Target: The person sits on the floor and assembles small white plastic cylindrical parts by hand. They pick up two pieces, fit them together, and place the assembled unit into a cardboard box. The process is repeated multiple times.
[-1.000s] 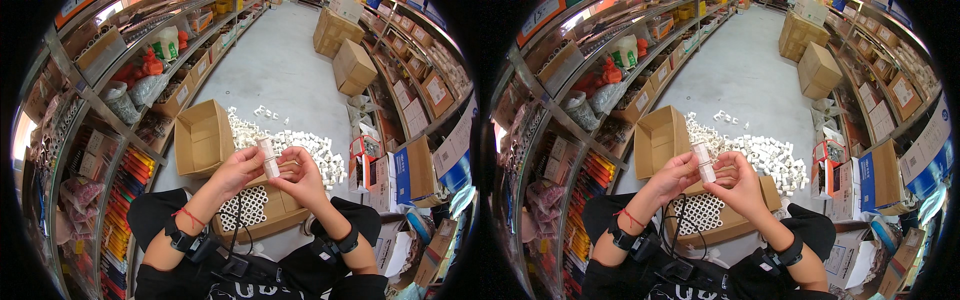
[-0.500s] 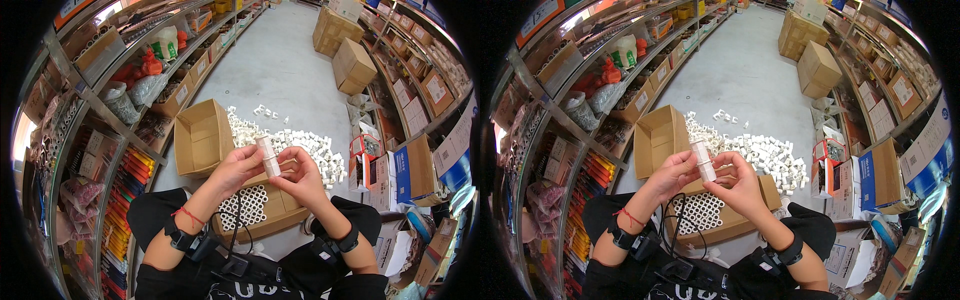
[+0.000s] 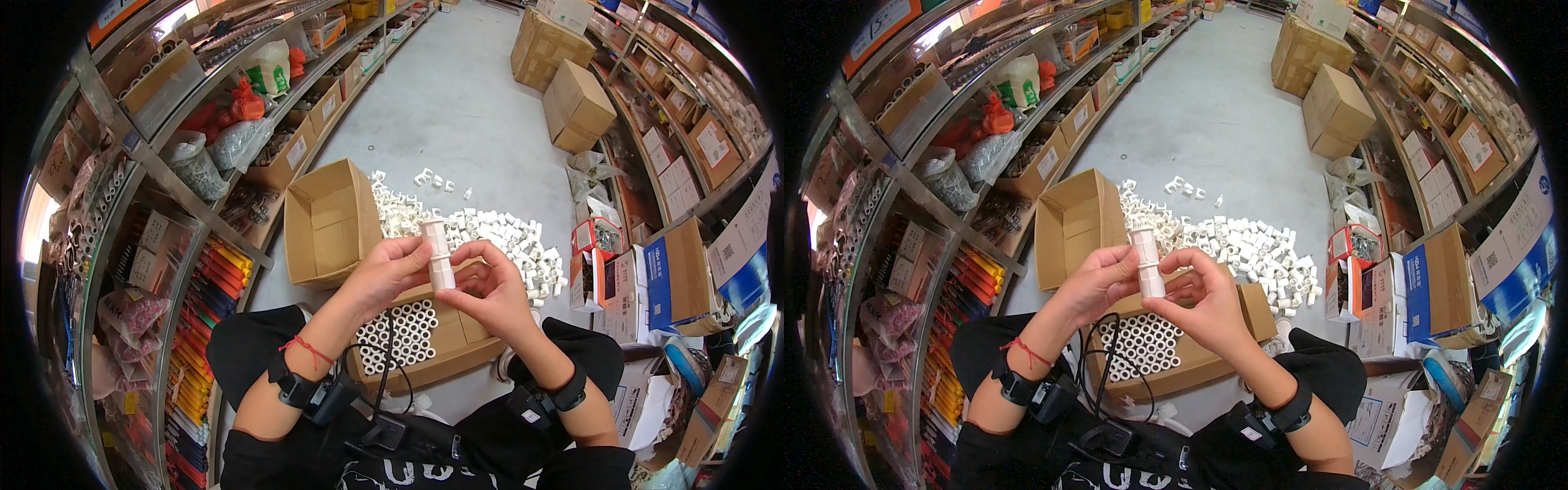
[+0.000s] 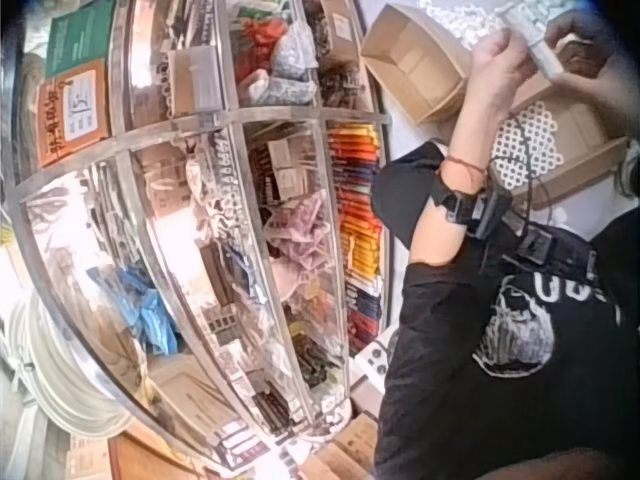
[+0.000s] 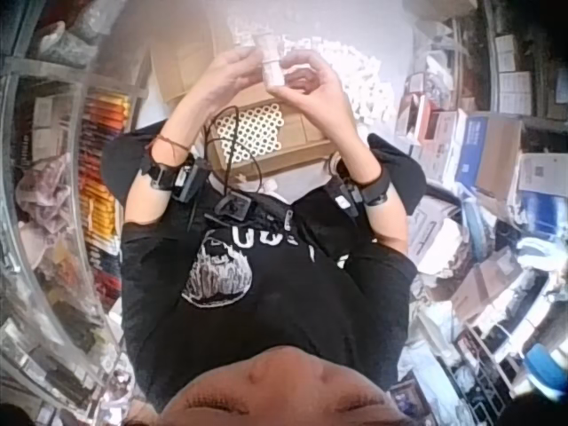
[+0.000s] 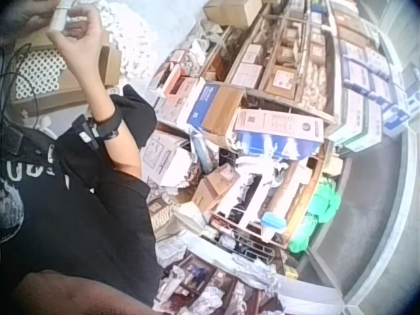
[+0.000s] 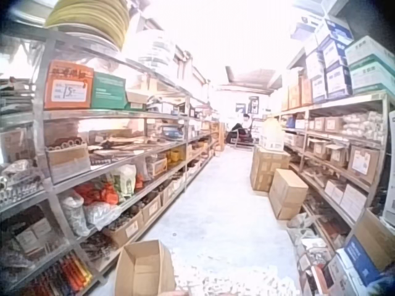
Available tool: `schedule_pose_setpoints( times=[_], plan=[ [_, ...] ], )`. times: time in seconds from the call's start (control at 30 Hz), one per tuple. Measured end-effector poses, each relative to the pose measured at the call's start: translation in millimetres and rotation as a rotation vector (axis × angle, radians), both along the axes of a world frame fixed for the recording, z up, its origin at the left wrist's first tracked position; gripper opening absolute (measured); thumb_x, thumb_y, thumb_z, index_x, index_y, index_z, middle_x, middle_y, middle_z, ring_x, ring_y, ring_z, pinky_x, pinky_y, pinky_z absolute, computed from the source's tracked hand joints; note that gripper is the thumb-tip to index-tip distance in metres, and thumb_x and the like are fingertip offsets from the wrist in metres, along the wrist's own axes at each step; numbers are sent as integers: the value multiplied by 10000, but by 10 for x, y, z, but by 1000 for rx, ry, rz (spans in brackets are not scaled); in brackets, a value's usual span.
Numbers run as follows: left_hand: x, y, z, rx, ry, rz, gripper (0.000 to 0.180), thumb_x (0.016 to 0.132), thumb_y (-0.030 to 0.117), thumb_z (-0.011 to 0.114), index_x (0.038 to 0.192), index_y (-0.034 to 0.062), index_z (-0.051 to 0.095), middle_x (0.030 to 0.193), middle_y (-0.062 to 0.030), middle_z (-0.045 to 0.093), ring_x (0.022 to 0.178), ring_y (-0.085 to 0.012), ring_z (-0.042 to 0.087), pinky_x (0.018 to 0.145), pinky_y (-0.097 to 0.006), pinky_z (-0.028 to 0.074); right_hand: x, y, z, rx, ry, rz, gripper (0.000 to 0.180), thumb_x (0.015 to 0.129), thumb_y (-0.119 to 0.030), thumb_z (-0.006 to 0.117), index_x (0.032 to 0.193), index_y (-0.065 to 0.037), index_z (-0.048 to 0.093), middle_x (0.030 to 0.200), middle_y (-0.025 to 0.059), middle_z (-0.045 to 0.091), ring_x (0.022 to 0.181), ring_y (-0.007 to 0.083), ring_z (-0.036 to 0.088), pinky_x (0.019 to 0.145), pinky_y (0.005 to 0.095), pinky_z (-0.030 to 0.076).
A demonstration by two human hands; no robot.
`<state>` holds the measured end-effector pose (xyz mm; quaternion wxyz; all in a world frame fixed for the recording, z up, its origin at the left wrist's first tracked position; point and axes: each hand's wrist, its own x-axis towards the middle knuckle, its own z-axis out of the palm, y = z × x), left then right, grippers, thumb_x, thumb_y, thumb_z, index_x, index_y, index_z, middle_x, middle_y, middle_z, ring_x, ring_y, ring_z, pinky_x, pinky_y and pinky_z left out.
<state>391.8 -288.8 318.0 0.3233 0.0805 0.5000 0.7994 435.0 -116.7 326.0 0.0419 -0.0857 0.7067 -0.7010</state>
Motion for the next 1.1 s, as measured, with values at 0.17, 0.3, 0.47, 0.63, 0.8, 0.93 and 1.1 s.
schedule_pose_setpoints(
  times=[0.17, 0.3, 0.47, 0.63, 0.8, 0.93, 1.1],
  plan=[
    [9, 4, 25, 9, -103, -95, 398, 861, 322, 514, 1107, 10, 498, 1042, -86, 563, 952, -146, 547, 850, -283, 433, -22, 23, 130, 410, 363, -82, 696, 531, -176, 814, 1115, -62, 453, 1098, 76, 490, 977, 167, 522, 728, 284, 471],
    [18, -17, -47, 28, -79, -144, 409, 847, 337, 531, 1086, 6, 505, 1030, -85, 565, 916, -136, 553, 808, -266, 449, -89, 106, 176, 635, 696, -43, 868, 472, -273, 831, 1210, -71, 422, 1269, 135, 417, 1106, 263, 456, 848, 347, 419],
    [28, -9, -67, 58, -65, -165, 410, 837, 338, 546, 1071, 4, 510, 1018, -80, 566, 925, -130, 551, 798, -252, 454, -93, 108, 204, 584, 735, -41, 848, 476, -288, 820, 1202, -83, 434, 1241, 127, 449, 1094, 298, 455, 908, 389, 361],
    [60, 12, -46, 48, -40, -162, 414, 840, 345, 542, 1071, 3, 514, 1004, -76, 567, 881, -116, 554, 758, -247, 460, -97, 88, 165, 574, 728, 13, 817, 501, -254, 809, 1202, -79, 428, 1195, 118, 476, 1073, 288, 469, 890, 375, 380],
    [95, -1, 32, 36, -12, -197, 396, 859, 333, 523, 1060, -8, 523, 939, -65, 582, 790, -77, 551, 672, -199, 445, -84, 88, 177, 554, 661, 93, 849, 507, -239, 826, 1209, -49, 389, 1151, 105, 486, 1051, 233, 475, 843, 330, 422],
    [149, -11, 5, 85, -44, -204, 409, 851, 325, 533, 1082, -12, 500, 1038, -107, 563, 932, -152, 563, 791, -266, 465, -44, 81, 206, 534, 670, 81, 828, 495, -254, 831, 1175, -37, 412, 1118, 115, 493, 992, 233, 510, 807, 322, 447],
    [157, -2, 86, 145, -98, -292, 429, 847, 322, 540, 1125, 4, 467, 1065, -86, 545, 978, -146, 543, 831, -276, 454, 8, 103, 231, 488, 601, 68, 810, 487, -225, 837, 1146, -32, 408, 1079, 115, 494, 991, 214, 515, 820, 324, 447]
  ],
)
